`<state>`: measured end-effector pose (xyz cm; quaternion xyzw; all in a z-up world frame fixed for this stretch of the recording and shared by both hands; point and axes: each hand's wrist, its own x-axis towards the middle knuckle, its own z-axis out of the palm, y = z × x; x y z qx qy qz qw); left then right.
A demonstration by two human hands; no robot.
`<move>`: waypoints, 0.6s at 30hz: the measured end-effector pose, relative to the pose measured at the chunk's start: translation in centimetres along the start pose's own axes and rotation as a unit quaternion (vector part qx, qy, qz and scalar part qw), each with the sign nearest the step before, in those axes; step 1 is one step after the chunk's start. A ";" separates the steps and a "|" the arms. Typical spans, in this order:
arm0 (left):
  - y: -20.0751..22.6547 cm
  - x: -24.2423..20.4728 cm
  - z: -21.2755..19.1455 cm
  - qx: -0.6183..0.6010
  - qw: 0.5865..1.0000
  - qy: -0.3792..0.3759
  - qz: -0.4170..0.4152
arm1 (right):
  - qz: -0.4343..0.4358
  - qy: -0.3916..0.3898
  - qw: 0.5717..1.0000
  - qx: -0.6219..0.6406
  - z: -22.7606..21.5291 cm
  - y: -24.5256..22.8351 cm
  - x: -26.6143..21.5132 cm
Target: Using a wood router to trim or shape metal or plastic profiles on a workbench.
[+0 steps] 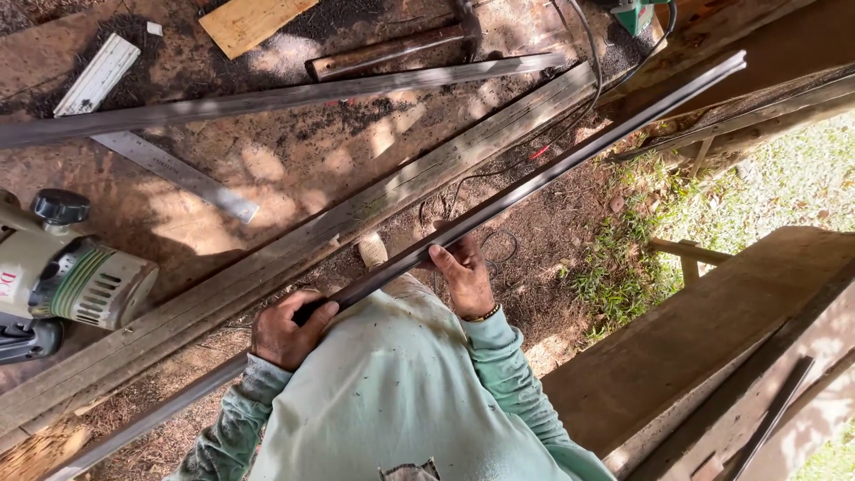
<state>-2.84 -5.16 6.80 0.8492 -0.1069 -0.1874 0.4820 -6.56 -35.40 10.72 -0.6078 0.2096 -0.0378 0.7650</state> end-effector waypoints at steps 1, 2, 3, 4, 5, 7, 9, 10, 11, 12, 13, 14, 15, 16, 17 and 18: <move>0.2 -0.1 -0.1 0.004 0.999 -0.018 -0.026 | -0.001 -0.006 1.000 0.001 -0.2 0.1 -0.2; 0.4 -0.1 -0.3 0.007 0.998 -0.037 -0.051 | -0.003 -0.011 1.000 0.003 -0.4 0.3 -0.4; 0.3 -0.2 -0.3 0.007 0.998 -0.036 -0.053 | -0.001 -0.012 1.000 0.002 -0.5 0.2 -0.5; 0.3 -0.2 -0.2 0.008 0.999 -0.030 -0.026 | -0.007 -0.026 1.000 0.002 -0.6 0.1 -0.6; 0.2 -0.2 -0.2 0.009 1.000 -0.024 0.002 | -0.012 -0.039 0.999 0.002 -0.7 0.0 -0.7; 0.2 -0.3 -0.3 0.009 1.000 -0.029 0.001 | -0.014 -0.045 0.999 0.024 -0.9 0.5 -0.8; 0.1 -0.4 -0.3 0.009 0.999 -0.034 0.002 | -0.016 -0.050 0.998 0.045 -0.8 0.5 -1.0; 0.0 -0.5 -0.2 0.009 0.999 -0.030 0.007 | -0.015 -0.041 0.998 0.034 -0.5 0.2 -1.2; -0.1 -0.4 -0.2 0.009 1.000 -0.025 0.013 | -0.016 -0.033 0.999 0.024 -0.2 0.0 -1.1; 0.2 -0.1 -0.3 0.009 1.000 -0.025 0.013 | -0.016 -0.033 0.999 0.024 -0.3 0.0 -0.9; 0.4 -0.1 -0.5 0.005 0.999 -0.033 0.005 | -0.018 -0.034 0.999 0.023 -0.4 0.2 -1.0; 0.6 -0.2 -0.6 0.001 0.999 -0.041 -0.003 | -0.020 -0.036 0.999 0.022 -0.4 0.4 -1.0; 0.6 -0.2 -0.6 0.001 0.999 -0.041 -0.005 | -0.019 -0.037 0.999 0.022 -0.3 0.2 -1.0; 0.6 -0.1 -0.7 0.005 0.999 -0.037 0.006 | -0.024 -0.042 0.999 0.022 -0.1 0.0 -1.1; 0.6 0.0 -0.7 0.008 0.999 -0.032 0.017 | -0.031 -0.046 0.998 0.020 -0.1 -0.3 -1.0; 0.5 0.1 -0.7 0.007 0.999 -0.032 0.017 | -0.030 -0.047 0.998 0.019 0.0 -0.6 -1.0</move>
